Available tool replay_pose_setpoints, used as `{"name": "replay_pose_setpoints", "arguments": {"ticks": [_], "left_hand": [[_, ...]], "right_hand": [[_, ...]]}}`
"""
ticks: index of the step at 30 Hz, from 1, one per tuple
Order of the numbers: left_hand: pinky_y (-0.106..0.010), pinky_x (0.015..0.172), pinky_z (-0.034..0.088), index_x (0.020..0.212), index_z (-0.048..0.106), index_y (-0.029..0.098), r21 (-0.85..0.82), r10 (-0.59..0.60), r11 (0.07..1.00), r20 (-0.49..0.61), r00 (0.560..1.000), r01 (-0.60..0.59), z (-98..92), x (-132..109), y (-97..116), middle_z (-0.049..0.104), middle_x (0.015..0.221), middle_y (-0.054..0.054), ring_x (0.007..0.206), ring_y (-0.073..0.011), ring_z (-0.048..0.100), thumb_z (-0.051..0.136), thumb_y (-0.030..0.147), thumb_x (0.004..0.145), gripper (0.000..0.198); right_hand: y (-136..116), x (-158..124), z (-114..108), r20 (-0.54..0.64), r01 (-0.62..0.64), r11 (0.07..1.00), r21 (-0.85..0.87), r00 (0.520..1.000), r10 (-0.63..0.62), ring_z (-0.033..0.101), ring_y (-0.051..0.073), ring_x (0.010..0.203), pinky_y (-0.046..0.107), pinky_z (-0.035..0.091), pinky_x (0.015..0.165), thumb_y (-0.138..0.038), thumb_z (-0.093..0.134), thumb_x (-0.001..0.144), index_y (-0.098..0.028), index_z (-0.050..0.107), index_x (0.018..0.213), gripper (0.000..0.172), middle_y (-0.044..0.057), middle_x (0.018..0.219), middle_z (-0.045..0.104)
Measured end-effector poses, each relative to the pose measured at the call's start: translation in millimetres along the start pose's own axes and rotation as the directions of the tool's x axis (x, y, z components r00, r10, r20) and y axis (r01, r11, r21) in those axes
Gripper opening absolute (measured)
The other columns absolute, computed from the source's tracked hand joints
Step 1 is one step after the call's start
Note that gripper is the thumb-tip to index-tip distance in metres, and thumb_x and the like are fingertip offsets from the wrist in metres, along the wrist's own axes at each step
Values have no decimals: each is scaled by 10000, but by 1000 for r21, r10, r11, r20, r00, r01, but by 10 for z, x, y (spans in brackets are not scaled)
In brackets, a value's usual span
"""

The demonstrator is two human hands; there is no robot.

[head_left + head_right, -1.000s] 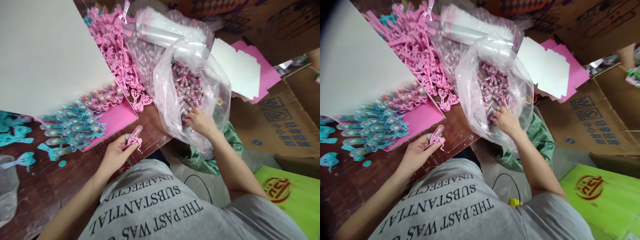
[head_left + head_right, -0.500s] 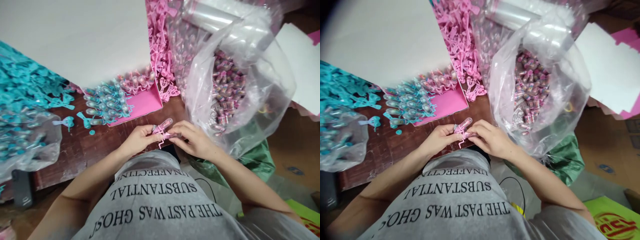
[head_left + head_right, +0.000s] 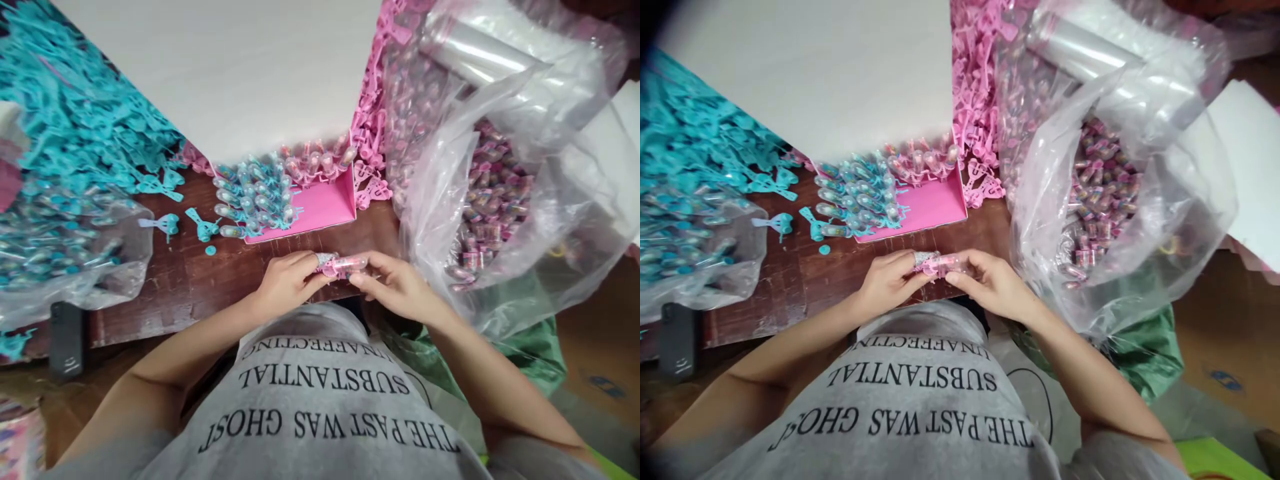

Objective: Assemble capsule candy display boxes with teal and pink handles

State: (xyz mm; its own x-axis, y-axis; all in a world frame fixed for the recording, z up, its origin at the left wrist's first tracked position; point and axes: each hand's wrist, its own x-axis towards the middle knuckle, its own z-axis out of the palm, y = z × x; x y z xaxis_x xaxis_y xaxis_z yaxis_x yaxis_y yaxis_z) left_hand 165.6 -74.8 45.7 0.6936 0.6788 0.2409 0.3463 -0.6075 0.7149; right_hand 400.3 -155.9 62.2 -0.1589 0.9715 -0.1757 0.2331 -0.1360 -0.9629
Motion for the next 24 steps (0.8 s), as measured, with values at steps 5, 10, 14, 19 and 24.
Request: {"name": "replay_pose_setpoints", "arguments": {"ticks": [5, 10, 14, 19, 24], "left_hand": [[-269, 722, 585, 1227, 649, 202, -208, -194, 961, -22, 981, 185, -206, 27, 51, 814, 975, -27, 834, -169, 770, 747, 440, 990, 349], [-216, 450, 400, 1162, 629, 222, -676, -462, 562, 223, 859, 477, -462, 132, 109, 784, 866, -15, 538, -97, 602, 858, 544, 853, 502], [-231, 442, 356, 1079, 631, 217, -684, -484, 467, 333, 809, 560, -475, 148, 157, 742, 795, -9, 511, -93, 546, 847, 632, 819, 535], [-319, 730, 569, 1094, 585, 232, -312, -471, 853, -119, 874, 417, -349, 86, 110, 785, 917, -32, 848, -215, 745, 817, 568, 891, 455], [-506, 1134, 516, 1362, 547, 225, 73, -226, 962, -335, 915, 264, -580, 90, -111, 670, 1393, -145, 1370, -366, 615, 871, 578, 850, 701]], "right_hand": [[-258, 289, -130, 64, 187, 977, -100, 981, -181, 736, 252, 1128, 425, 637, 977, -562, 815, 904, -250, 633, 1407, 619, 103, 1319, 734], [-584, 518, -475, 264, 340, 931, -133, 917, -298, 735, 213, 1012, 300, 657, 690, -488, 917, 820, -423, 428, 1640, 956, 67, 1539, 616], [-659, 649, -416, 327, 353, 934, -64, 891, -314, 729, 258, 1112, 405, 685, 828, -580, 924, 777, -453, 348, 1675, 1074, 96, 1746, 384], [-647, 662, -152, 200, 203, 977, 60, 957, -211, 772, 221, 976, 400, 697, 803, -543, 822, 902, -398, 449, 1615, 818, 109, 1527, 635], [-679, 849, -452, 12, 286, 849, -444, 949, -314, 771, 254, 1063, 446, 643, 971, -447, 695, 1015, -320, 745, 1289, 307, 45, 1204, 792]]}}
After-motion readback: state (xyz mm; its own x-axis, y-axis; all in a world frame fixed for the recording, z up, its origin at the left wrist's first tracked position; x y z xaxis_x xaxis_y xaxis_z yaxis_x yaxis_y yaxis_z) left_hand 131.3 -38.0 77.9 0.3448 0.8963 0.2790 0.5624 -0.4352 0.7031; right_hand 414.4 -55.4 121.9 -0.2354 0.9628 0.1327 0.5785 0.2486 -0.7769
